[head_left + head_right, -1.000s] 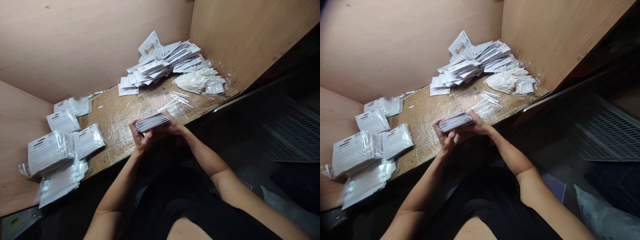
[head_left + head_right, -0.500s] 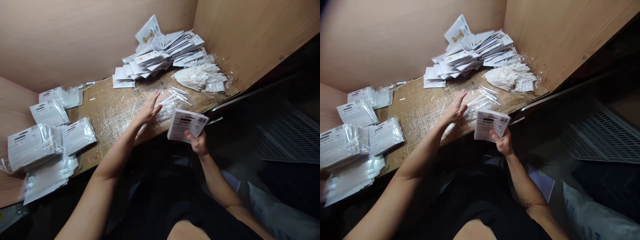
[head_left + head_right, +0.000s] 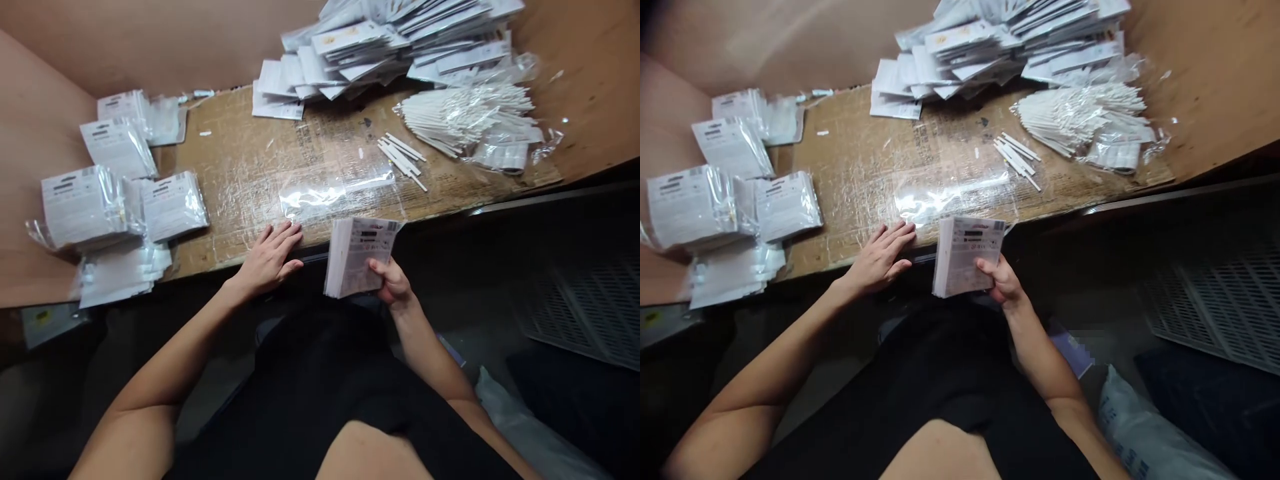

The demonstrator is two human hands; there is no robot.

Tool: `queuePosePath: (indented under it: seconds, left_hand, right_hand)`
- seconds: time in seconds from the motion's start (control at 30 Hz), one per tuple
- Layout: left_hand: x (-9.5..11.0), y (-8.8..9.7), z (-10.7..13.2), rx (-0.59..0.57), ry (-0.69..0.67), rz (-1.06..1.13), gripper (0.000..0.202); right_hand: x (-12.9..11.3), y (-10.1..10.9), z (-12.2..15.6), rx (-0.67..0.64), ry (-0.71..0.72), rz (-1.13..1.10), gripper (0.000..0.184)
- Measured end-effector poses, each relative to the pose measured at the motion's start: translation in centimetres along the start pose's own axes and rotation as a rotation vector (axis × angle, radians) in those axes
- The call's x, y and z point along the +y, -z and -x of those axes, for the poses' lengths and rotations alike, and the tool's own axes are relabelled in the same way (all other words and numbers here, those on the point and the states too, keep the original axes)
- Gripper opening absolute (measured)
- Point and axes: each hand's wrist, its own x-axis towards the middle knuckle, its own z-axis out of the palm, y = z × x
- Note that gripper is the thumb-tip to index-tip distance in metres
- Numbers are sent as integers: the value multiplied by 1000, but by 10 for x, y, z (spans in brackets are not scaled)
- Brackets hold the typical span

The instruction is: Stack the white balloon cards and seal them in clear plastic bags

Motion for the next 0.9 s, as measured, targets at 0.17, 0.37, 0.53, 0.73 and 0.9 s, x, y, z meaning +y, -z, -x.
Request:
queuePosePath:
  seconds: [0.17, 0.37, 0.53, 0.73, 0.9]
  left_hand:
    - [20, -57, 51, 758, 380, 465, 38]
    - [30, -84, 42, 353, 784, 1309, 48]
    - [35, -86, 19, 514, 818, 1334, 43]
    - [51, -109, 8, 641, 756, 1344, 38]
    - [62, -111, -6, 571, 732, 1361, 37]
  right_hand:
    - [-6, -27, -12, -23, -28, 30, 62]
    - [-13, -20, -6, -36, -33, 118, 64]
    - [-26, 13, 6, -4, 36, 151, 67]
    - [-22, 41, 37, -306, -139, 69, 74]
    - [-7, 10, 21, -705, -423, 117, 65]
